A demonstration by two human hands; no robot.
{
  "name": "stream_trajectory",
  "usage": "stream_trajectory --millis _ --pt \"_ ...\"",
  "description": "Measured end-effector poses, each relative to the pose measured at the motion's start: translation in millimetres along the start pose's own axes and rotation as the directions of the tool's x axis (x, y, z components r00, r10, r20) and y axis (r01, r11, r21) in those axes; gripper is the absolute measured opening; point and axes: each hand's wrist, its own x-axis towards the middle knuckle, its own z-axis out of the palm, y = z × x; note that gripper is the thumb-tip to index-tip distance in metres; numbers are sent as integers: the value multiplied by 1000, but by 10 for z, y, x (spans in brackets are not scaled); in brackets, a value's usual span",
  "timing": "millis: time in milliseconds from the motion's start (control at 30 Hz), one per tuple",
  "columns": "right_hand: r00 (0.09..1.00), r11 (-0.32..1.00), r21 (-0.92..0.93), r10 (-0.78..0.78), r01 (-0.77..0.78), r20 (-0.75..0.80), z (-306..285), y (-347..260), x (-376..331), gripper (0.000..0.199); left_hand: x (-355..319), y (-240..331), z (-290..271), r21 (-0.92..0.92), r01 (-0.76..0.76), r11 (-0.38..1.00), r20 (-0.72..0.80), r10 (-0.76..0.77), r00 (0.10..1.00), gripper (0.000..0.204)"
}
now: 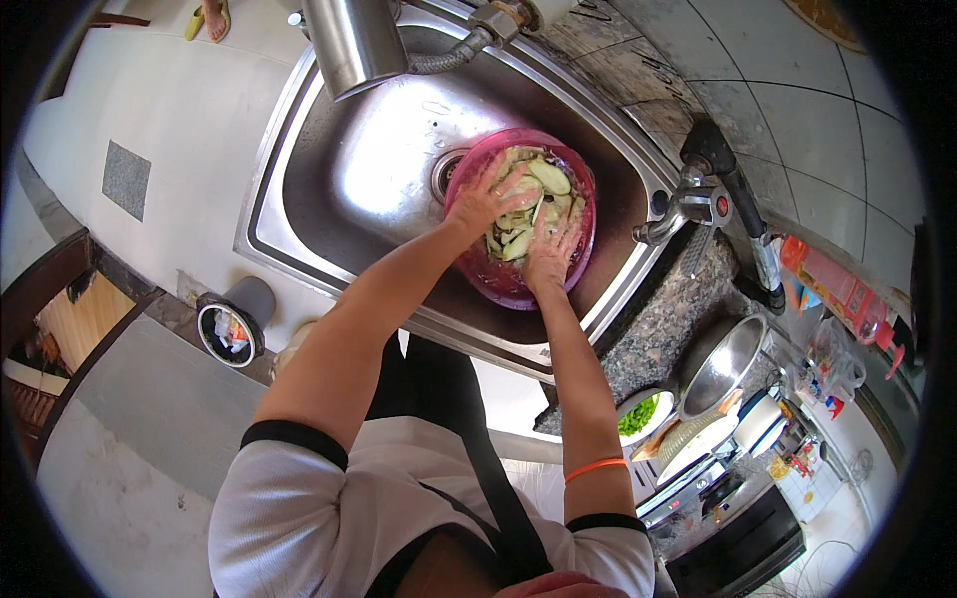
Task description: The person washes sliced eggplant in a pink colander under running water, then transfers the eggplant into a white colander. They also move green beans from a white colander into a metal bowl.
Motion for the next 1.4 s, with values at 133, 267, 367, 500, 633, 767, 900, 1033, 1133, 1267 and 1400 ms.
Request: stream_trajectory --millis 133,267,367,500,633,767,900,1033,1133,1267,1400 --pt "964 995 83 -66 46 257 -380 -24 -16 92 -54 -21 76 -88 23 996 1 -23 1000 70" --pt "936 918 335 -290 214 198 -623 293 -95 59 -168 -86 -564 -212 19 977 313 50 948 73" --pt "968 759 602 -166 248 -189 -684 315 94 35 -351 -184 -431 -430 35 902 7 -35 999 62" --pt "908 862 437 -60 256 -414 -649 48 363 56 -420 -255 -658 -592 115 798 -134 -238 962 31" --pt "922 873 439 -30 212 -386 -98 -83 426 74 -415 -334 -601 -806 273 525 24 -431 902 16" --pt "987 824 546 -94 151 -131 -170 -78 259 68 -562 -420 -422 -960 252 121 131 -603 787 24" --pt "912 874 478 120 90 -391 -476 83 67 46 -681 -286 -447 -633 599 -491 773 -441 456 52" --pt "855 793 602 248 90 -455 -275 196 96 42 -744 15 -355 -546 679 -490 831 -215 512 60" --pt "857 809 588 286 25 -429 -303 153 87 41 -722 -191 -375 -610 684 -400 790 -251 559 56" --pt "864 838 542 228 60 -448 -284 149 48 45 -659 -651 -468 -628 713 -313 778 -288 559 50" --pt "852 853 514 204 87 -483 -394 68 109 48 -687 -630 -586 -513 718 -470 835 -79 545 50"
